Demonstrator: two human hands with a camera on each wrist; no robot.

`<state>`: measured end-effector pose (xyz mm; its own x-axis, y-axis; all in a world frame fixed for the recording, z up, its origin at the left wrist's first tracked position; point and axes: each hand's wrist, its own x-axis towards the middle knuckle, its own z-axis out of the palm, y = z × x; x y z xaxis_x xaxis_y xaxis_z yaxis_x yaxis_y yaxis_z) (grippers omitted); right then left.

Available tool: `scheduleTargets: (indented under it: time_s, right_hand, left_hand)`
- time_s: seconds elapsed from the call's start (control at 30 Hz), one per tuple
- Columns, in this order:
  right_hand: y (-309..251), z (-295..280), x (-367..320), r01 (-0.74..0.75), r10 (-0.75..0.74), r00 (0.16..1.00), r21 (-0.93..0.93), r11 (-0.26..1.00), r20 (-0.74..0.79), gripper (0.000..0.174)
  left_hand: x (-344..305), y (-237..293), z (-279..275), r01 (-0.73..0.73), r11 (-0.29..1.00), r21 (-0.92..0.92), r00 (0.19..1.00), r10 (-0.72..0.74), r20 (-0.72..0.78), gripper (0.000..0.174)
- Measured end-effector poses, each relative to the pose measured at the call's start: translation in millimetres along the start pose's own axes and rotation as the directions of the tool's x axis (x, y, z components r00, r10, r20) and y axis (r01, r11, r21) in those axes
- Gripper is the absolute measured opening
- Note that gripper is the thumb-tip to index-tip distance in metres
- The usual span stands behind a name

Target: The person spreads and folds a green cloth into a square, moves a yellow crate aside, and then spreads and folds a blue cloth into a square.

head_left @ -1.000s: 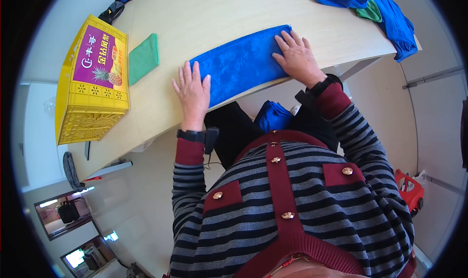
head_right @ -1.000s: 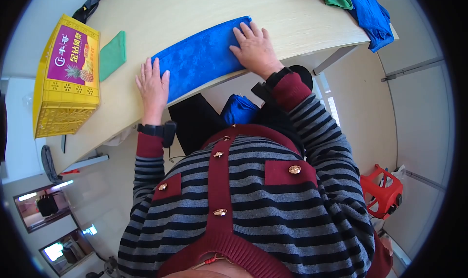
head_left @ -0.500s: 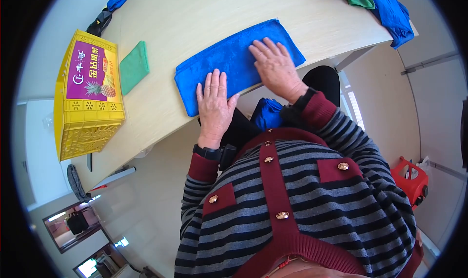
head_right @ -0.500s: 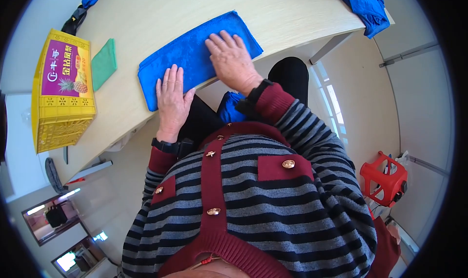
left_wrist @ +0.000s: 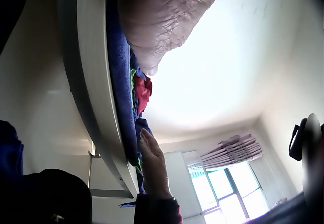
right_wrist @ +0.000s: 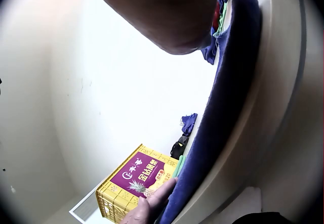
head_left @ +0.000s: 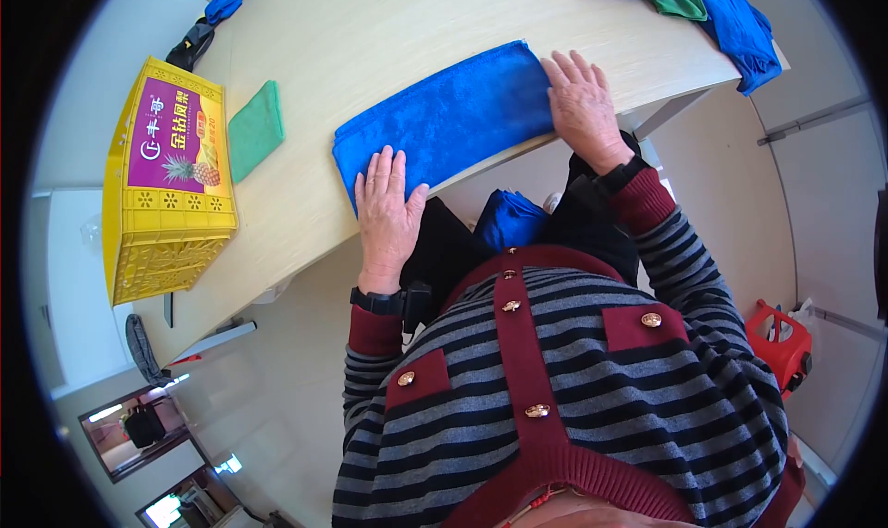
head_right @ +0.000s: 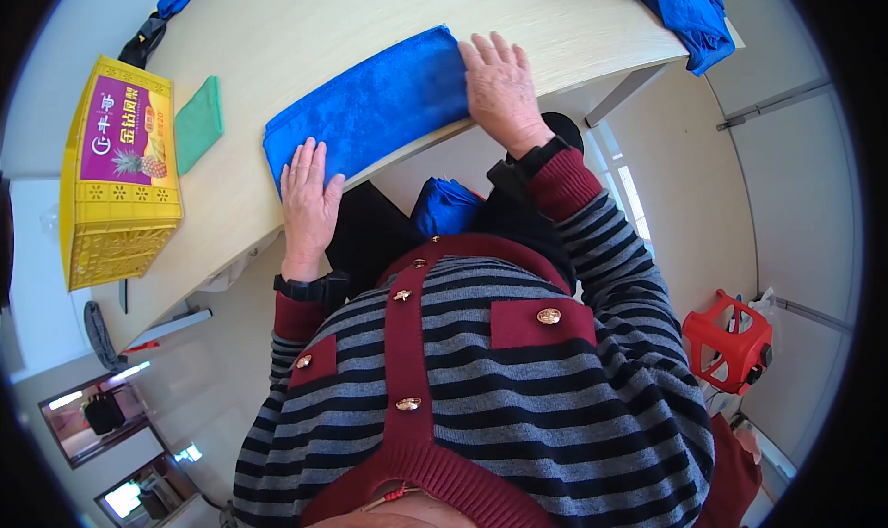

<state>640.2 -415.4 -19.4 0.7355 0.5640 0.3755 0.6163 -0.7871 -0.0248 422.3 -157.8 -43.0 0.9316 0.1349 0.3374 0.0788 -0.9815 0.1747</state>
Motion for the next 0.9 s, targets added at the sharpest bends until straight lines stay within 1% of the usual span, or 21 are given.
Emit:
scheduleTargets:
  time_s: [0.03,0.1,0.13,0.2,0.23,0.27,0.33,0.37,0.4,0.5,0.53,0.6,0.63,0.67,0.73,0.77,0.8,0.87,0.9]
  right_hand:
    - [-5.1,-1.3,3.8,0.0,0.0,1.0,-0.002,1.0,-0.004,0.046]
    - [-31.7,-5.1,12.8,0.124,-0.125,0.992,0.228,0.966,-0.012,0.046]
    - [-48.0,-6.2,17.6,0.126,-0.126,0.992,0.227,0.966,-0.017,0.046]
    - [-77.1,-6.9,25.2,0.179,-0.218,0.972,0.323,0.93,0.091,0.049]
    - [-82.7,-1.3,26.5,0.181,-0.219,0.972,0.322,0.929,0.083,0.049]
    - [-88.7,6.5,26.9,0.218,-0.253,0.963,0.282,0.934,0.095,0.051]
    - [-95.6,16.0,28.1,0.29,-0.319,0.939,0.2,0.936,0.127,0.054]
    - [-93.2,19.7,28.5,0.292,-0.32,0.939,0.201,0.935,0.125,0.054]
    - [-88.6,20.1,28.6,0.279,-0.304,0.944,0.183,0.943,0.127,0.055]
    - [-70.6,22.9,20.4,0.251,-0.274,0.95,0.153,0.956,0.148,0.058]
    - [-63.5,23.7,20.6,0.23,-0.248,0.955,0.122,0.965,0.165,0.059]
    - [-49.5,23.2,21.2,0.192,-0.199,0.962,0.055,0.98,0.189,0.06]
    - [-43.6,21.4,20.3,0.196,-0.203,0.961,0.056,0.979,0.186,0.06]
    - [-41.3,19.4,18.9,0.174,-0.178,0.961,0.04,0.984,0.209,0.06]
    - [-33.5,16.1,15.5,0.132,-0.13,0.959,0.008,0.991,0.251,0.061]
    - [-29.3,14.6,13.5,0.138,-0.137,0.959,0.011,0.99,0.248,0.061]
    - [-24.9,12.8,11.8,0.114,-0.112,0.963,0.005,0.993,0.245,0.061]
    - [-23.1,12.7,9.8,0.07,-0.068,0.969,-0.003,0.998,0.239,0.059]
    - [-26.2,9.0,10.7,0.083,-0.081,0.968,0.004,0.997,0.235,0.059]
  left_hand:
    - [5.5,-0.9,0.4,0.008,0.998,-0.061,1.0,-0.008,0.006,0.062]
    - [18.1,-1.0,-0.8,0.028,0.983,-0.181,0.999,-0.024,0.025,0.058]
    - [26.3,-0.6,1.5,0.027,0.983,-0.18,0.999,-0.023,0.021,0.058]
    - [46.8,4.1,9.0,0.006,0.983,-0.186,0.999,0.002,0.044,0.055]
    - [53.6,3.5,11.9,-0.004,0.982,-0.188,0.998,0.014,0.053,0.054]
    - [57.4,1.0,14.3,-0.007,0.983,-0.184,0.999,0.016,0.047,0.054]
    - [60.9,-4.6,23.9,-0.029,0.998,-0.048,0.999,0.029,0.012,0.054]
    - [60.8,-7.9,28.5,-0.037,0.999,0.019,0.999,0.037,-0.003,0.055]
    - [61.2,-11.1,28.2,-0.038,0.999,0.021,0.999,0.038,-0.005,0.055]
    - [49.9,-25.9,25.4,0.045,0.996,0.077,0.997,-0.049,0.058,0.056]
    - [47.0,-30.6,25.1,0.047,0.996,0.077,0.997,-0.052,0.061,0.056]
    - [41.5,-41.8,26.9,0.082,0.996,0.045,0.996,-0.082,0.016,0.056]
    - [40.3,-45.4,26.1,0.099,0.995,0.028,0.995,-0.099,-0.01,0.057]
    - [37.0,-51.6,24.5,0.101,0.994,0.029,0.995,-0.101,-0.013,0.057]
    - [30.7,-59.5,21.4,0.155,0.988,0.008,0.988,-0.155,-0.006,0.058]
    - [27.9,-62.3,20.2,0.184,0.983,0.0,0.983,-0.184,-0.003,0.059]
    - [25.9,-65.5,21.4,0.193,0.981,0.005,0.981,-0.193,-0.008,0.059]
    - [22.6,-72.9,24.3,0.251,0.968,-0.01,0.963,-0.251,-0.094,0.057]
    - [21.4,-72.6,20.8,0.28,0.96,-0.018,0.95,-0.279,-0.137,0.057]
